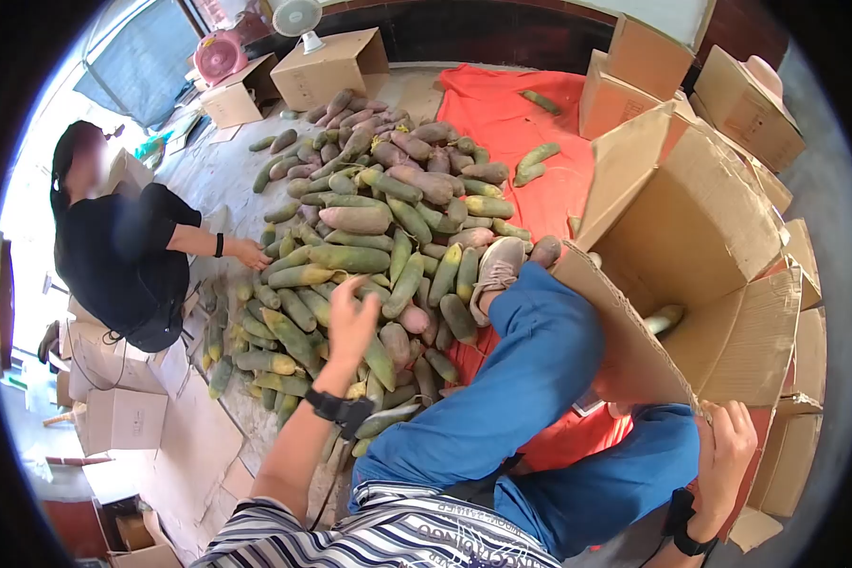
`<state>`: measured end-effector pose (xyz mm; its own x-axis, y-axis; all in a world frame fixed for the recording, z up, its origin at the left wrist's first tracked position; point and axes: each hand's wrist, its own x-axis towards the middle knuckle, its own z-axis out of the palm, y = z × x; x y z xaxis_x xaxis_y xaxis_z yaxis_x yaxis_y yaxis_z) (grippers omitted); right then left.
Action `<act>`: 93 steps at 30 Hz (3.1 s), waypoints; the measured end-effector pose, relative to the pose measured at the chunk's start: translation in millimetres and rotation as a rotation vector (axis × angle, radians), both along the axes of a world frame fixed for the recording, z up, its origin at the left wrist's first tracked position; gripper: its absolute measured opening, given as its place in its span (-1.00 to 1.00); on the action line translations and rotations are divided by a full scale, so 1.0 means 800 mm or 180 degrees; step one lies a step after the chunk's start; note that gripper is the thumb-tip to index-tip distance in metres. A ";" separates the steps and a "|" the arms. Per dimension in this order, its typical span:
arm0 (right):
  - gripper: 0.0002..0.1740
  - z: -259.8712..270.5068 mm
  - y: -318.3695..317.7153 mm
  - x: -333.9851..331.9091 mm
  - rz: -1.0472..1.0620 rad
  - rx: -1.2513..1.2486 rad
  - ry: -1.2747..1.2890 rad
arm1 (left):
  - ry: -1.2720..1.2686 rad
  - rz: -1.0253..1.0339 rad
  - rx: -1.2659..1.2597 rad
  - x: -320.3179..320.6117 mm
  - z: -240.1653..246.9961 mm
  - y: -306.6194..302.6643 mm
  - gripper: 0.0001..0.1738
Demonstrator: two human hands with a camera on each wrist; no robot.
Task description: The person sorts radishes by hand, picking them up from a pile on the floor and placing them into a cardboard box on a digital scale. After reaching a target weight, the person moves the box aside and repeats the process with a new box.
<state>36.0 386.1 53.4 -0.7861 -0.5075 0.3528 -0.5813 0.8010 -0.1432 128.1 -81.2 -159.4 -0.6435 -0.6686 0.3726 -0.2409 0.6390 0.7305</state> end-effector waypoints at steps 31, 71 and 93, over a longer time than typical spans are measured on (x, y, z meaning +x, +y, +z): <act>-0.84 -0.002 0.012 -0.009 -0.0342 0.0087 -0.0001 | 0.0239 0.0889 0.4802 0.122 -0.113 -0.015 -0.47; -0.87 -0.037 0.013 0.023 0.0110 -0.0032 0.0818 | 0.1642 -0.2480 0.1152 -0.126 0.263 0.167 -0.24; -0.72 -0.022 -0.002 0.029 -0.0029 -0.0114 0.0437 | -0.0624 -0.1053 -0.0449 -0.048 0.023 0.019 -0.53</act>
